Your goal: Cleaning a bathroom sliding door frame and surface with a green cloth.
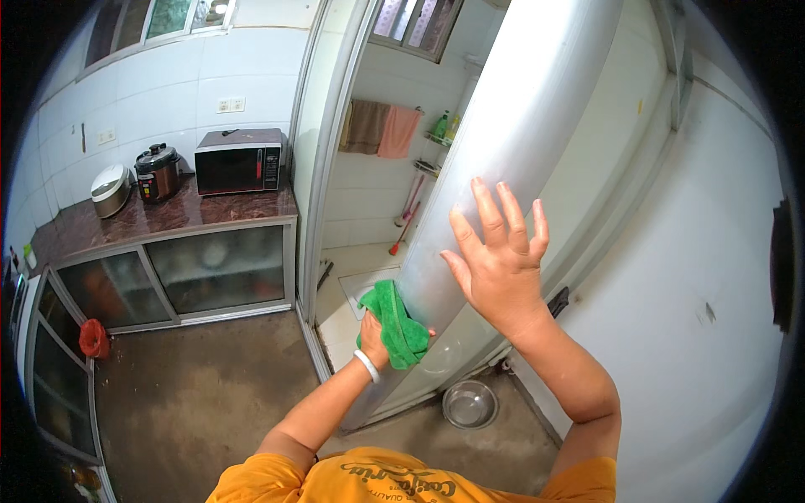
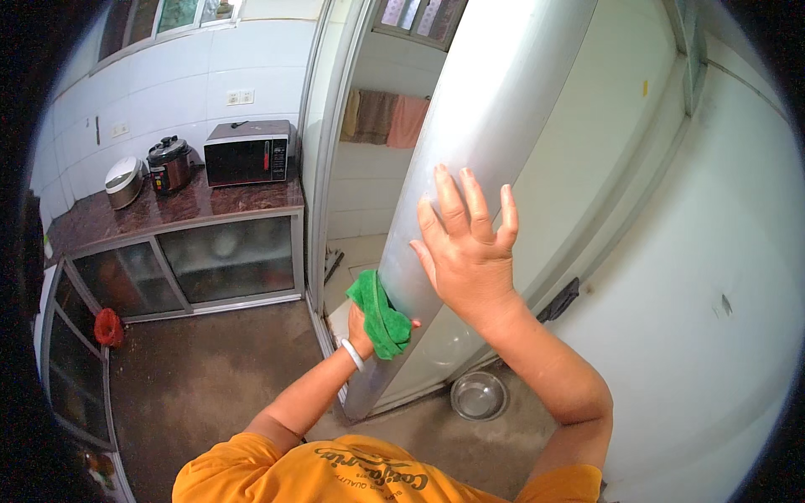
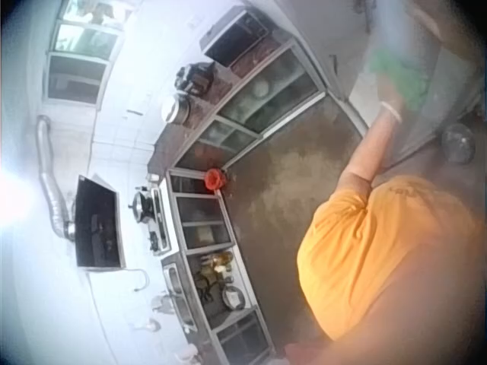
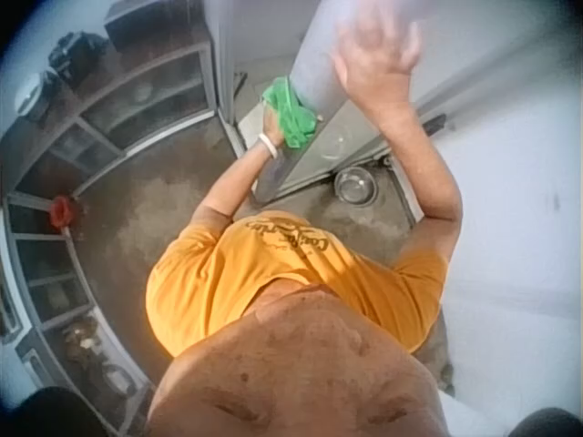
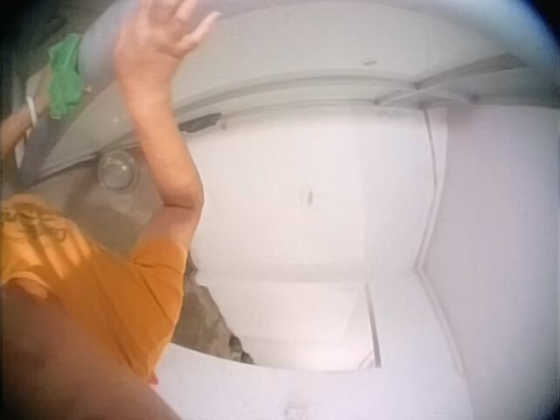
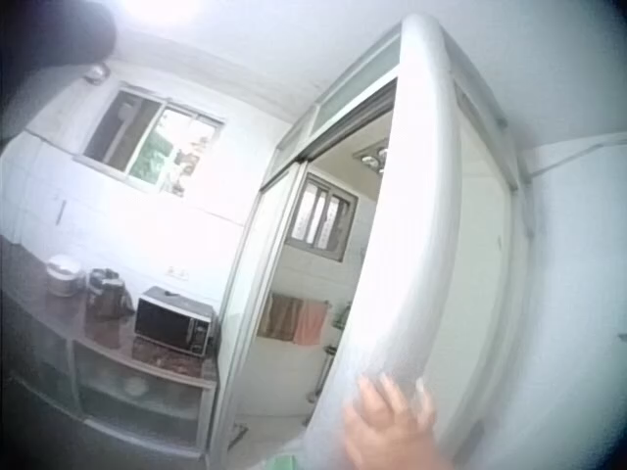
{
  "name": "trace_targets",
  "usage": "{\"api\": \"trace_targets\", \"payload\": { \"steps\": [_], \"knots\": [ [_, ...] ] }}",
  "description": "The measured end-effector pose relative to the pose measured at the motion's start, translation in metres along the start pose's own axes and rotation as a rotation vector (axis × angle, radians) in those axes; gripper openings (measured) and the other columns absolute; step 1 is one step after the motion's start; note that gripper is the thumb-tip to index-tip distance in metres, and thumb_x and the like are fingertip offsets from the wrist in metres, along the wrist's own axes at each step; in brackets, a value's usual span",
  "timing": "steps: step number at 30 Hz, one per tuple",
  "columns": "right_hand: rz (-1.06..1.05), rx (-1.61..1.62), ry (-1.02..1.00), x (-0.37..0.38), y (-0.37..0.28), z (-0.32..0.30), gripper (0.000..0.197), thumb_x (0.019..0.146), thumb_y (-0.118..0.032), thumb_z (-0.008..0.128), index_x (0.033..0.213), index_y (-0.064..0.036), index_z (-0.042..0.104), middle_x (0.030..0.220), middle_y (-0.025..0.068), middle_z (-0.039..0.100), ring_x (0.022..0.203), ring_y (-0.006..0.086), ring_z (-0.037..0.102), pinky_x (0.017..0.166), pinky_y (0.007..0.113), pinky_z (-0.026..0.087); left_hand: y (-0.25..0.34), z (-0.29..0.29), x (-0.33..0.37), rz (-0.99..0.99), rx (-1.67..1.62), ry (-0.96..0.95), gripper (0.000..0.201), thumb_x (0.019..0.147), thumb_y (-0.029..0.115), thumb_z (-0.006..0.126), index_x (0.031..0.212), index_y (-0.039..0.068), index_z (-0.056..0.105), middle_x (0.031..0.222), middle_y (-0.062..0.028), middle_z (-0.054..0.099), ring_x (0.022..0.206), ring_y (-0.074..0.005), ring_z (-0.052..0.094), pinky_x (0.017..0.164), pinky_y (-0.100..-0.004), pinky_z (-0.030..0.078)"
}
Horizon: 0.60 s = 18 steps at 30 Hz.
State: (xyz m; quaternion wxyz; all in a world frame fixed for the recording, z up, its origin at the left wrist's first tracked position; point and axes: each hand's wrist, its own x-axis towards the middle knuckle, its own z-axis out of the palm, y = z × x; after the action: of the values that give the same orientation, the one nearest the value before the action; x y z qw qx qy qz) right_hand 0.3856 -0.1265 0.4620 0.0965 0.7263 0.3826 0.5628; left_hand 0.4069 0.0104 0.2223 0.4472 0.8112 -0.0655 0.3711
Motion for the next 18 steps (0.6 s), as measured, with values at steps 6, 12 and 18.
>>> {"api": "trace_targets", "payload": {
  "steps": [6, 12, 18],
  "knots": [
    [0.017, -0.008, 0.008, 0.0072, 0.0046, -0.0013, 0.048, 0.072, -0.038, 0.08, 0.113, -0.0172, 0.064, 0.149, 0.0086, 0.045, 0.139, 0.0283, 0.034, 0.113, 0.059, 0.019, -0.0031, 0.0014, -0.0013, 0.034, 0.039, 0.014, 0.092, 0.054, 0.065, 0.088, 0.118, 0.005, 0.059, 0.108, -0.0121, 0.062, 0.1, -0.0329, 0.059, 0.088, -0.0441, 0.048],
    [0.02, 0.03, 0.019, 0.0046, 0.007, 0.0049, 0.046, 0.072, -0.039, 0.08, 0.11, -0.0178, 0.065, 0.15, 0.0085, 0.044, 0.14, 0.0281, 0.034, 0.113, 0.059, 0.018, 0.0016, -0.0007, -0.0012, 0.02, -0.031, 0.016, 0.095, 0.053, 0.066, 0.088, 0.119, 0.004, 0.057, 0.109, -0.0126, 0.061, 0.1, -0.0332, 0.058, 0.089, -0.0444, 0.047],
    [0.004, 0.031, 0.03, 0.0068, 0.0049, 0.0, 0.042, 0.071, -0.038, 0.08, 0.105, -0.0174, 0.068, 0.15, 0.0088, 0.044, 0.14, 0.0288, 0.034, 0.114, 0.059, 0.018, -0.0013, 0.0017, -0.0001, 0.035, 0.022, 0.048, 0.095, 0.053, 0.064, 0.089, 0.119, 0.004, 0.057, 0.109, -0.0126, 0.061, 0.099, -0.0331, 0.059, 0.088, -0.0442, 0.048]
  ]
}}
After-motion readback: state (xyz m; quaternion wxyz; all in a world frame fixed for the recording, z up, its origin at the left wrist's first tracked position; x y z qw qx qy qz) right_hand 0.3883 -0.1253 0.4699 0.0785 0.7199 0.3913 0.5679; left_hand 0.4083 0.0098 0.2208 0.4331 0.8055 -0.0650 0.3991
